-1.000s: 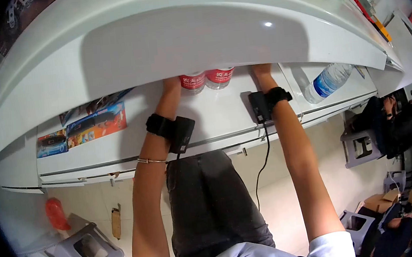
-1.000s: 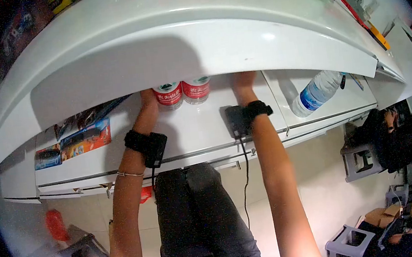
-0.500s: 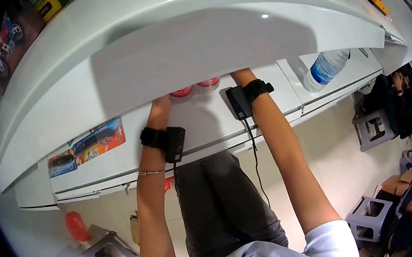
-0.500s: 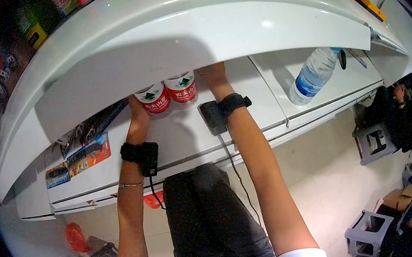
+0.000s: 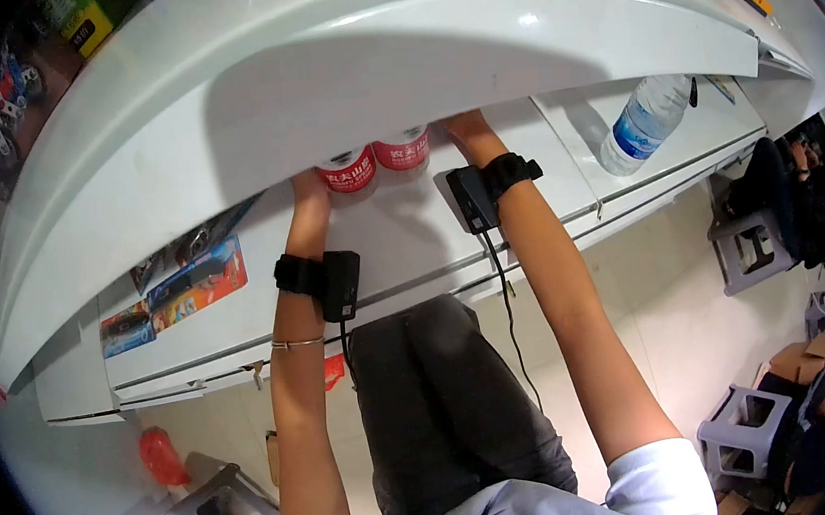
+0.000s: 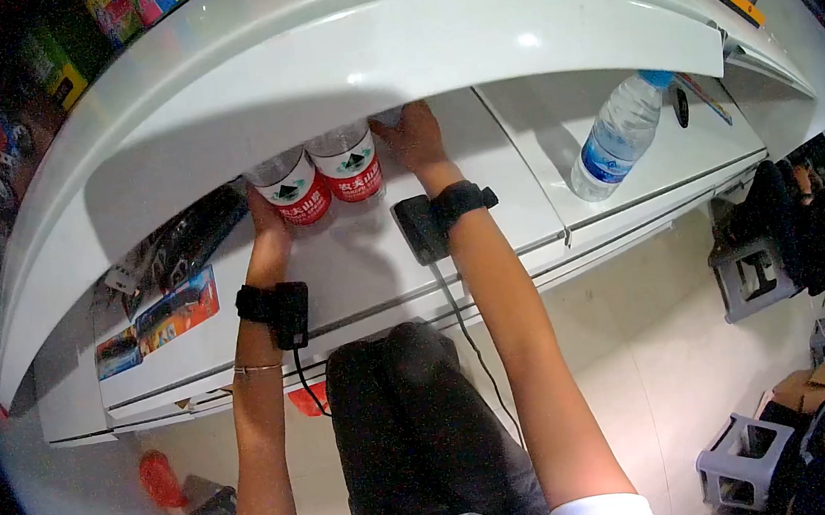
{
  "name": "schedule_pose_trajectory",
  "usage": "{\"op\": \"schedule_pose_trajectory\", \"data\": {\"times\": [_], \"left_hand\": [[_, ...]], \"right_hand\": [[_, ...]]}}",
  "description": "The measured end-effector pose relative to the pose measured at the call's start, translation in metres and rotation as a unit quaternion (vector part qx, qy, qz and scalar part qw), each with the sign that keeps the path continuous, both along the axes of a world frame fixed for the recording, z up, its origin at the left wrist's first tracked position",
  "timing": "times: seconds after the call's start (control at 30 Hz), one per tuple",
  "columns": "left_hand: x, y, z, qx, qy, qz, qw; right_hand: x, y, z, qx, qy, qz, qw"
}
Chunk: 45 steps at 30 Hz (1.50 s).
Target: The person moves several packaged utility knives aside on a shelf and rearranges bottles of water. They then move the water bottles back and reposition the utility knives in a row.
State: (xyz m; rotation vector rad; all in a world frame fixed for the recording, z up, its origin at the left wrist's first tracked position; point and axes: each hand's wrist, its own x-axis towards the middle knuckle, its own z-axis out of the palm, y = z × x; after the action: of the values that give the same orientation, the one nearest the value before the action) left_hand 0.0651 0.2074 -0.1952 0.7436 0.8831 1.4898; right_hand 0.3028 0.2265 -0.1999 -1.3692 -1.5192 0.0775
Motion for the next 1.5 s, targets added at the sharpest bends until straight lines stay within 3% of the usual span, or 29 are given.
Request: {"op": "schedule_pose_trajectory", "data": {"times": [0.07,0.17,0.27,0.37,0.47,0.6,0.67,0.77,0.83,0.9,1.0,1.13,1.23,1.33,1.43,1.5], "left_hand": [[0.008,0.01,0.002,0.013,-0.007,0.002,1.0],[0.012,0.015,0.0,0.029,-0.013,-0.006,0.999],[0.007,0.024,-0.016,0.045,-0.025,-0.038,0.998],[0.002,0.046,-0.032,0.092,-0.021,-0.051,0.994],[-0.006,0.086,-0.075,0.159,0.036,-0.041,0.986],[0.017,0.005,0.02,0.047,-0.048,-0.042,0.997],[0.012,0.024,0.001,0.091,-0.019,-0.049,0.994],[0.012,0.032,0.0,0.098,-0.008,-0.045,0.994],[0.012,0.037,-0.005,0.104,-0.011,-0.044,0.994],[0.01,0.052,-0.026,0.132,-0.015,-0.05,0.99],[0.009,0.064,-0.042,0.168,0.046,-0.031,0.984],[0.013,0.052,-0.023,0.142,-0.053,-0.086,0.985],[0.014,0.044,-0.015,0.133,-0.059,-0.08,0.986],[0.014,0.039,-0.011,0.126,-0.051,-0.08,0.988],[0.016,0.029,-0.001,0.116,-0.024,-0.054,0.992],[0.014,0.021,0.007,0.097,0.032,-0.031,0.994]], "right_hand": [[0.01,0.016,-0.016,0.033,-0.037,0.009,0.999],[0.019,0.019,-0.033,-0.029,0.025,0.001,0.999],[0.009,-0.022,-0.004,-0.006,-0.032,-0.084,0.996],[0.004,-0.042,0.014,-0.089,0.065,-0.102,0.989],[0.008,-0.055,0.012,-0.045,0.083,-0.075,0.993],[0.025,-0.069,0.001,0.04,0.124,-0.043,0.991],[0.023,-0.094,0.019,0.032,0.189,-0.032,0.981],[0.025,-0.132,0.06,0.107,0.177,-0.088,0.974],[0.033,-0.153,0.086,0.239,0.073,-0.123,0.96],[0.046,-0.169,0.104,0.288,-0.01,-0.248,0.925],[0.076,-0.184,0.109,0.299,-0.045,-0.355,0.884],[0.123,-0.172,0.047,0.235,0.136,-0.271,0.924],[0.112,-0.186,0.054,0.016,0.18,-0.365,0.913],[0.116,-0.167,0.047,0.07,0.193,-0.345,0.916],[0.099,-0.139,0.033,0.104,0.379,-0.128,0.91],[0.073,-0.124,0.032,0.15,0.459,-0.064,0.873]]}}
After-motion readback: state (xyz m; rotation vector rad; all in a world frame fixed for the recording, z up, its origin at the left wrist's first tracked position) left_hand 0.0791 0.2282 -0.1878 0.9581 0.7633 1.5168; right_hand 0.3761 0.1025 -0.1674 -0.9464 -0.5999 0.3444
